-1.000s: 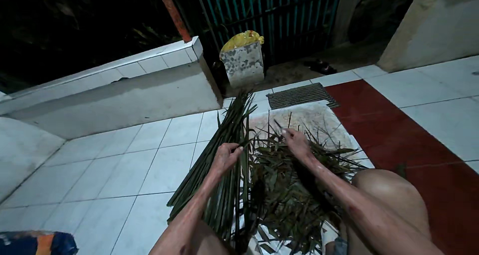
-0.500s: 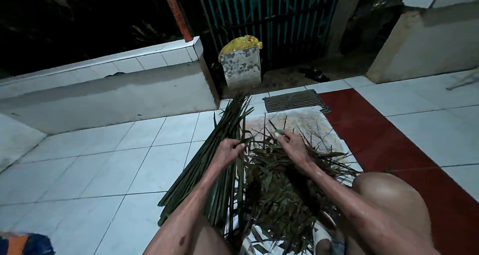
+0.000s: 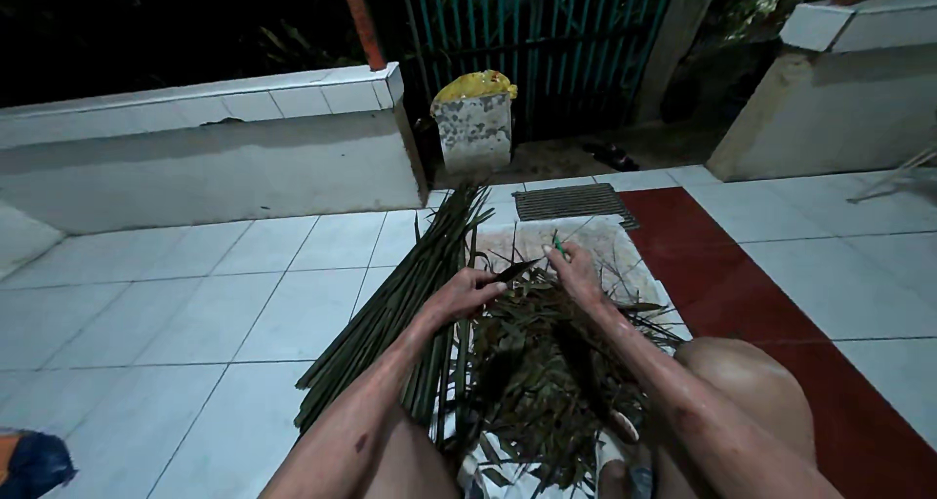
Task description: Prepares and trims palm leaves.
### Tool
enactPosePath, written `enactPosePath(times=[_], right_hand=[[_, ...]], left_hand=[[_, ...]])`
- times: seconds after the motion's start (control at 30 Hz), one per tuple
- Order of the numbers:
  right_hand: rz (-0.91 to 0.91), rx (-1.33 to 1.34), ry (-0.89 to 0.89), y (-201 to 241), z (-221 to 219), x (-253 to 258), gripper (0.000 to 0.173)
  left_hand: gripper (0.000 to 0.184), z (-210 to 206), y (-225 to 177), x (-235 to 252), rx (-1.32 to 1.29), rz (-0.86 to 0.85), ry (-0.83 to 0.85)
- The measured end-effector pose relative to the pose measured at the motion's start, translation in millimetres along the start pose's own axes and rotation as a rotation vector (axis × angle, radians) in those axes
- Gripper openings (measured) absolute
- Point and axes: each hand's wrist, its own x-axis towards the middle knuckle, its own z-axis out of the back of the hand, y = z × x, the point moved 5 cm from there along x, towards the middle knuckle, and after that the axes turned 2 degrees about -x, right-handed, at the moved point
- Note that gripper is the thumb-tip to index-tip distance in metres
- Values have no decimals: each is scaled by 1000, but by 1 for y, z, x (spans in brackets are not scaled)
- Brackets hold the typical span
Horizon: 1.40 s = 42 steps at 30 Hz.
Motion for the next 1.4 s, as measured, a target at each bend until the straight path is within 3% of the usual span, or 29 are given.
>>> enactPosePath(times=[0.1,0.27,0.37,0.63,1.0,1.4], right_hand=[[1,-54,19,-1,-3,-1,42],[122,-114,206,8,-27,-21,44],[225,-95,323,7,-41,-32,40],[259,-30,440,0,-59,-32,41],[148,-76,334,-1,-51,-18,40],[40,-122,254,-12,-36,0,42]], left_hand=[[36,7,14,-6,-29,40,0],[33,20,31,-8,-25,148,-113],[33,21,32,-2,50,113,-150],[32,17,25,14,246,11,-239],[25,8,10,36,517,30,-391],[28,-15,-19,52,853,48,-389]])
